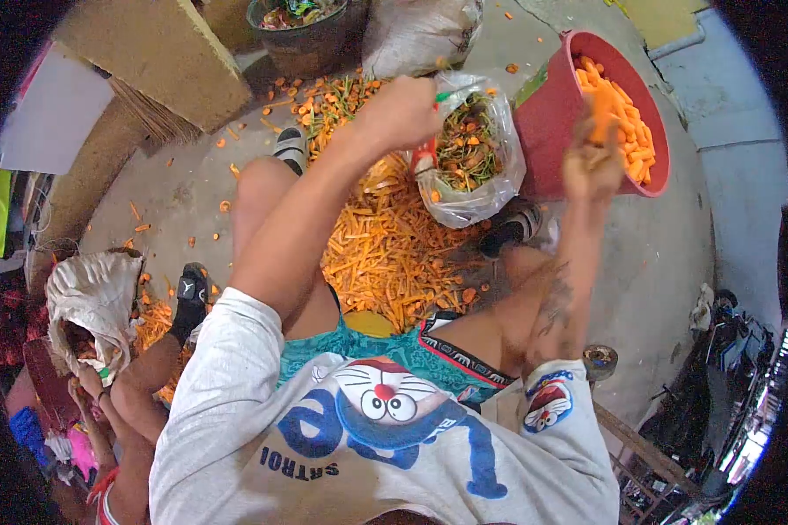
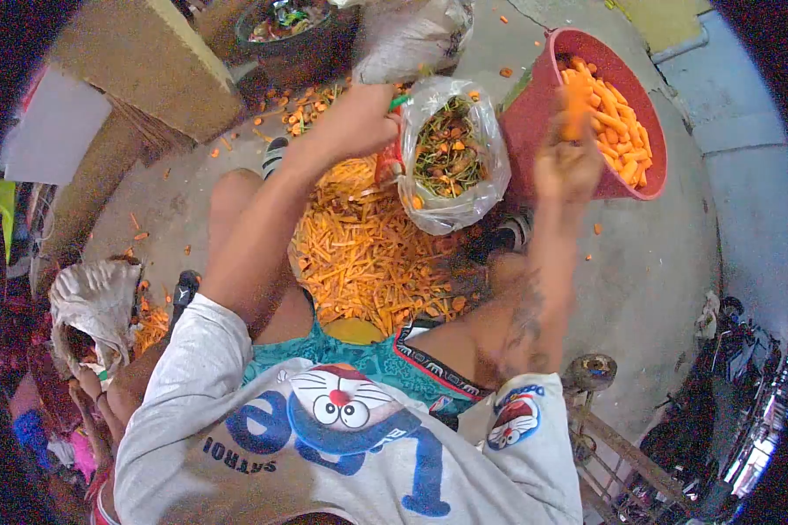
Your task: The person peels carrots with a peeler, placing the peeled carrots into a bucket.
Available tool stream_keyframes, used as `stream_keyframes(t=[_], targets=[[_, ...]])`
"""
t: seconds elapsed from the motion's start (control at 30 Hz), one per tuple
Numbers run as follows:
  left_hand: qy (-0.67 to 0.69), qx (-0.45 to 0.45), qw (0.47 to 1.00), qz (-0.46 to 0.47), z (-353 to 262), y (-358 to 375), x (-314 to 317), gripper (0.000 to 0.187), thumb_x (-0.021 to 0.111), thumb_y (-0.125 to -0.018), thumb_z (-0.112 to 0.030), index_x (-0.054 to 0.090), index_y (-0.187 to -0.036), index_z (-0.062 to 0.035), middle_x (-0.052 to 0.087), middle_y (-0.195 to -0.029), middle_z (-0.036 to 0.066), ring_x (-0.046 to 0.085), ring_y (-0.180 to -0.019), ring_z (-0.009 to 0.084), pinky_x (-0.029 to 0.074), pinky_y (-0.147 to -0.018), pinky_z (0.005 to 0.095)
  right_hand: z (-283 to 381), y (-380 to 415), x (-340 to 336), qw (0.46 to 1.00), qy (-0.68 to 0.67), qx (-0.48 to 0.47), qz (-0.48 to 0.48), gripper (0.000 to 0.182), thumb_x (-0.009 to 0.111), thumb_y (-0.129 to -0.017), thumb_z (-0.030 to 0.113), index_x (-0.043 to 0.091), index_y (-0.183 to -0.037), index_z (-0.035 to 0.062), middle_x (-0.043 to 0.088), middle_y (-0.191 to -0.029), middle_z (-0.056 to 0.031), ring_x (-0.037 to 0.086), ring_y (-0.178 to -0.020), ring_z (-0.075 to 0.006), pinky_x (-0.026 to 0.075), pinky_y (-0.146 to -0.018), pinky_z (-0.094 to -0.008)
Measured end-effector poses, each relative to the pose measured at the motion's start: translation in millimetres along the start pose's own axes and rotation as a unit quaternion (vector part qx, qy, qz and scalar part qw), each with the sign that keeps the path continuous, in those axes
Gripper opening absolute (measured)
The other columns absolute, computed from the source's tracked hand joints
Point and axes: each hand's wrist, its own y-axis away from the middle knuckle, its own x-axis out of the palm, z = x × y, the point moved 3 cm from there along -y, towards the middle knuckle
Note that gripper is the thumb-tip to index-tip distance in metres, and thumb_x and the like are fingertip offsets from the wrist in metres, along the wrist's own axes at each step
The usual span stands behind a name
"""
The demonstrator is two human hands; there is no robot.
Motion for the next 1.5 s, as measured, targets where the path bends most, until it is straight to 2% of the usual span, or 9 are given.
stream_keyframes(t=[0.13, 0.2, 0.27, 0.4, 0.53, 0.77, 0.93, 1.13, 1.5], targets=[[-0.005, 0.019, 0.998, -0.051, 6, 10, -30, 0.034, 0.063, -0.082, -0.017, 0.067, -0.107, 0.0051, 0.069, -0.097, 0.031, 0.068, -0.095, 0.0462, 0.054, -0.086, 0.0505, 7, -31, 1, 0.982, -0.071, 0.018, -0.173, 0.034, 0.064, -0.096, 0.011, 0.061, -0.126, -0.0042, 0.068, -0.124, -0.0165, 0.066, -0.114, -0.0282, 0.058, -0.092, -0.0376], [0.007, 0.005, 0.999, -0.054, 16, 8, -31, 0.034, 0.064, -0.084, -0.02, 0.066, -0.108, 0.0044, 0.068, -0.097, 0.03, 0.067, -0.095, 0.0465, 0.054, -0.085, 0.0505, -28, -59, -43, 0.972, 0.206, 0.107, 0.044, 0.027, 0.065, -0.095, 0.012, 0.067, -0.118, -0.0017, 0.071, -0.117, -0.0123, 0.067, -0.109, -0.025, 0.058, -0.085, -0.0368], [-0.044, 0.013, 0.998, -0.04, 12, 8, -43, 0.033, 0.065, -0.084, -0.02, 0.066, -0.108, 0.0034, 0.068, -0.095, 0.031, 0.067, -0.093, 0.0468, 0.054, -0.083, 0.0511, -74, -59, -92, 0.78, 0.617, 0.013, 0.105, 0.022, 0.067, -0.093, 0.015, 0.072, -0.108, 0.0, 0.073, -0.107, -0.0097, 0.069, -0.1, -0.0213, 0.056, -0.077, -0.0342], [-0.03, 0.024, 0.998, -0.049, 20, 11, -46, 0.032, 0.065, -0.085, -0.02, 0.066, -0.107, 0.0028, 0.068, -0.094, 0.031, 0.067, -0.092, 0.0473, 0.054, -0.081, 0.052, -161, -58, -257, 0.724, 0.656, 0.212, -0.005, 0.029, 0.06, -0.095, 0.017, 0.069, -0.118, 0.0027, 0.073, -0.095, -0.0082, 0.067, -0.086, -0.0136, 0.055, -0.076, -0.0329], [-0.03, 0.018, 0.998, -0.061, 30, 13, -57, 0.032, 0.067, -0.085, -0.021, 0.065, -0.105, 0.0031, 0.067, -0.093, 0.031, 0.066, -0.091, 0.0479, 0.054, -0.08, 0.0525, -214, -8, -304, 0.343, 0.903, 0.173, 0.19, 0.047, 0.075, -0.082, 0.028, 0.069, -0.118, -0.0006, 0.073, -0.097, -0.0211, 0.072, -0.088, -0.0337, 0.056, -0.077, -0.0403], [-0.019, 0.013, 0.998, -0.052, 39, 9, -66, 0.029, 0.068, -0.084, -0.017, 0.065, -0.102, 0.0044, 0.067, -0.092, 0.03, 0.067, -0.09, 0.048, 0.053, -0.077, 0.0522, -216, 9, -278, 0.321, 0.907, 0.222, 0.159, 0.05, 0.076, -0.076, 0.033, 0.071, -0.117, 0.0048, 0.072, -0.107, -0.0232, 0.069, -0.099, -0.041, 0.053, -0.09, -0.0456], [-0.009, 0.019, 0.998, -0.051, 44, 12, -67, 0.027, 0.067, -0.083, -0.015, 0.064, -0.102, 0.0043, 0.067, -0.091, 0.03, 0.067, -0.089, 0.0474, 0.053, -0.076, 0.0515, -165, 22, -258, 0.468, 0.876, 0.092, -0.065, 0.034, 0.072, -0.078, 0.03, 0.075, -0.099, 0.0032, 0.07, -0.089, -0.0264, 0.069, -0.091, -0.0413, 0.054, -0.085, -0.0476], [-0.003, 0.031, 0.999, -0.036, 38, 12, -69, 0.027, 0.066, -0.083, -0.015, 0.064, -0.102, 0.004, 0.067, -0.09, 0.03, 0.067, -0.089, 0.0468, 0.053, -0.076, 0.0512, -194, 9, -311, 0.264, 0.943, 0.178, 0.094, 0.037, 0.072, -0.078, 0.026, 0.071, -0.099, -0.0047, 0.07, -0.1, -0.0283, 0.068, -0.097, -0.0441, 0.053, -0.088, -0.0497], [-0.002, 0.032, 0.999, -0.037, 43, 8, -69, 0.027, 0.067, -0.084, -0.016, 0.065, -0.102, 0.0038, 0.067, -0.088, 0.03, 0.067, -0.088, 0.0475, 0.052, -0.075, 0.0517, -200, -1, -324, 0.369, 0.913, 0.176, 0.008, 0.044, 0.077, -0.073, 0.024, 0.071, -0.109, -0.0011, 0.072, -0.103, -0.0248, 0.068, -0.099, -0.0405, 0.054, -0.087, -0.0482]])
